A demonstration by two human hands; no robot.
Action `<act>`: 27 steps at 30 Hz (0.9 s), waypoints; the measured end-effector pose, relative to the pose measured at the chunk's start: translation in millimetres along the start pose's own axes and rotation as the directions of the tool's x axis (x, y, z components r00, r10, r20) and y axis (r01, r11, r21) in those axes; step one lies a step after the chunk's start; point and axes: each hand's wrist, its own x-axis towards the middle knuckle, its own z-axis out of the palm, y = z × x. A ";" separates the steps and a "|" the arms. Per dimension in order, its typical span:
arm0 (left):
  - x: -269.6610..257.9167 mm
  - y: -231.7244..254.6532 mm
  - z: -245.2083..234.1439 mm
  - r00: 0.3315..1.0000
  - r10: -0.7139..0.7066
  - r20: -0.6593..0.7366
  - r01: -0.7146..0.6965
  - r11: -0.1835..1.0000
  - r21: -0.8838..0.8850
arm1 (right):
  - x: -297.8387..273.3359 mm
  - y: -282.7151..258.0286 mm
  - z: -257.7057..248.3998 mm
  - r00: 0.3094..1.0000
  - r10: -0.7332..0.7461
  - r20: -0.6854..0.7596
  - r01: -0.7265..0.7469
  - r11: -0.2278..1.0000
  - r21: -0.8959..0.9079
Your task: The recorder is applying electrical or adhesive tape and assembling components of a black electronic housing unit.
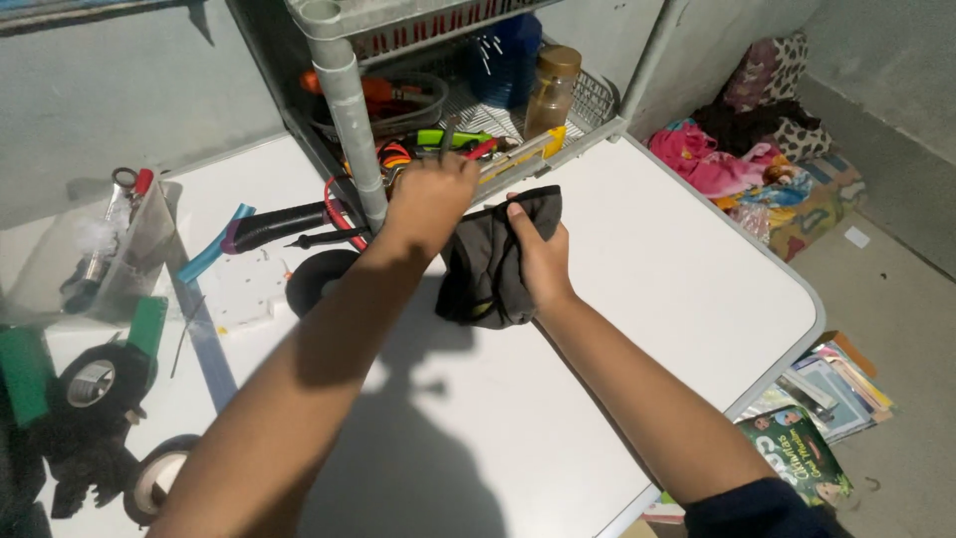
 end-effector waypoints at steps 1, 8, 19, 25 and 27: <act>0.6 0.2 -3.4 1.000 -0.002 -0.003 0.002 1.000 0.003 | 3.4 1.4 -2.2 1.000 -0.003 0.004 0.003 1.000 0.000; -47.1 18.8 -69.4 0.998 0.018 -0.058 -0.012 0.994 0.110 | -6.5 5.4 -5.5 0.991 -0.033 0.126 0.039 0.999 -0.039; -241.6 33.3 -234.4 0.972 0.123 0.200 -0.077 0.973 -0.220 | -121.1 -9.6 56.8 0.969 -0.020 0.248 -0.021 0.986 0.163; -341.7 -2.2 -237.5 0.903 -0.139 0.407 0.292 0.893 -0.343 | -157.5 16.5 96.1 0.804 -0.135 0.579 0.357 0.889 -0.288; -359.3 -14.0 -237.3 0.895 -0.232 0.382 0.342 0.906 -0.251 | -167.1 19.8 106.1 0.809 -0.096 0.581 0.343 0.879 -0.333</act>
